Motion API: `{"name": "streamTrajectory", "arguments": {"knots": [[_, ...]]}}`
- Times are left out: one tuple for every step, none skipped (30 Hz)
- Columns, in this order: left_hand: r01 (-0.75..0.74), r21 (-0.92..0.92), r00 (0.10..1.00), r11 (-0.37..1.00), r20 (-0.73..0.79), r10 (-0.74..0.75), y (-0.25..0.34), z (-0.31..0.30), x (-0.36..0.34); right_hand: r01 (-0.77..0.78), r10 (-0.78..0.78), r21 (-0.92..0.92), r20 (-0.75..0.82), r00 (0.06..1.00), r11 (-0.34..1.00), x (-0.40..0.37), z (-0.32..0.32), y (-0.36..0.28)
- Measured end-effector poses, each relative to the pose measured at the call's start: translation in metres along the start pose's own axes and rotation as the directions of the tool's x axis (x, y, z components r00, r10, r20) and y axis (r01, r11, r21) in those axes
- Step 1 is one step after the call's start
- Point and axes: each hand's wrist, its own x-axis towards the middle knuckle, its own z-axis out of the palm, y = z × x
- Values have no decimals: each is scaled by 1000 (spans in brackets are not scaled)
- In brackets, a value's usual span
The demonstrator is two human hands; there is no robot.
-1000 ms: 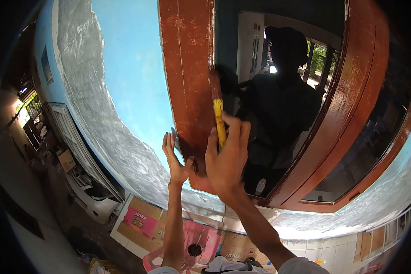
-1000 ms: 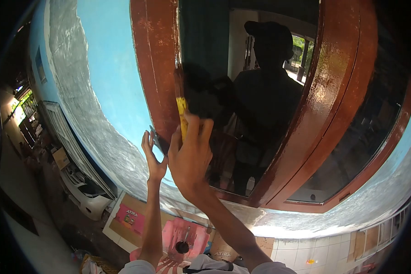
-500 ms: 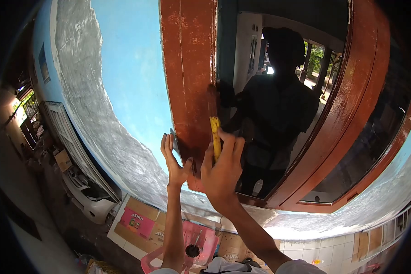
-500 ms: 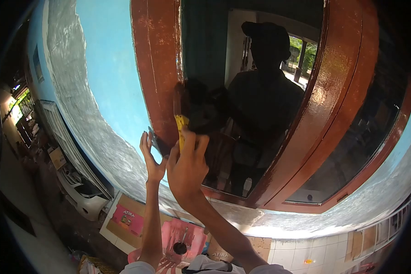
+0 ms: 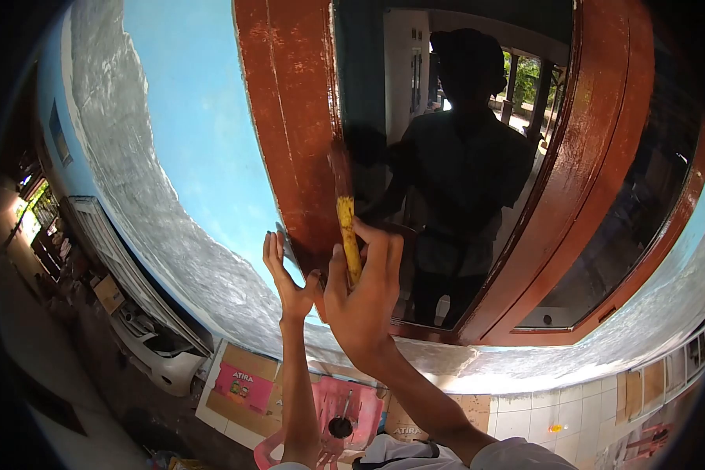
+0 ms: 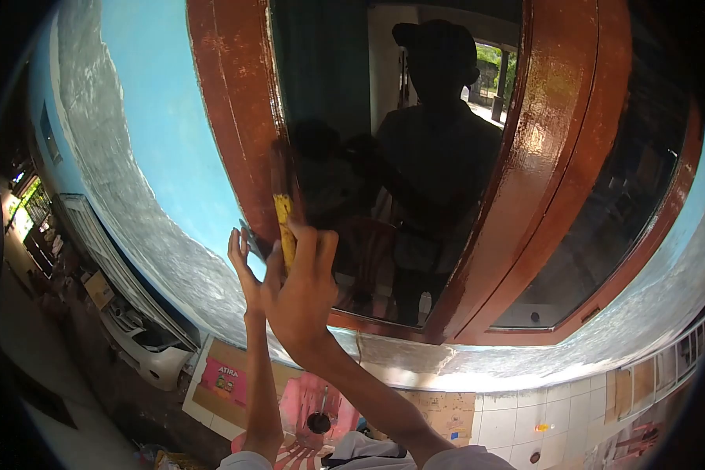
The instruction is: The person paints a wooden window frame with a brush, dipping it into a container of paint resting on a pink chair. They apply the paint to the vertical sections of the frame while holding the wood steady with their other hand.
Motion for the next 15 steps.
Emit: {"name": "streamTrajectory", "arguments": {"knots": [[-17,31,1000,999,15,17,-1,0,0,32,-32,-3,-17,999,999,4,0,1],[-35,64,999,997,30,34,-3,-1,0,63,-63,-4,-34,997,998,11,2,3],[-54,96,998,994,46,50,-5,-1,-1,93,-93,-6,-50,994,996,16,4,4],[-54,61,998,997,32,52,-5,0,-2,96,-96,-6,-48,994,995,16,6,10],[-57,26,998,998,15,56,-6,1,-2,102,-102,-6,-45,994,995,15,11,20],[-63,-10,998,998,-4,63,-6,2,-1,111,-111,-3,-43,993,994,15,14,27],[-63,-14,998,998,7,63,-7,1,1,104,-105,-22,-30,994,994,13,14,30],[-61,-16,998,998,17,61,-7,-1,1,97,-98,-40,-13,995,994,5,10,34],[-57,-17,998,998,25,57,-5,-3,1,91,-91,-58,6,996,994,0,5,35],[-44,-18,999,999,28,45,-3,-4,0,71,-70,-40,19,997,997,-2,0,34],[-33,-20,999,999,31,34,-1,-4,0,92,-91,-38,6,996,995,0,-2,31],[-23,-24,999,999,33,24,0,-3,1,114,-114,-37,-7,993,993,4,-4,27],[-28,-24,999,999,32,29,0,-3,2,132,-132,-38,-21,991,991,8,-5,25],[-32,-23,999,999,32,32,-1,-3,1,123,-124,-33,-15,992,992,13,-3,25],[-34,-23,999,999,32,35,-1,-3,1,115,-115,-28,-9,993,993,20,-1,25]]}}
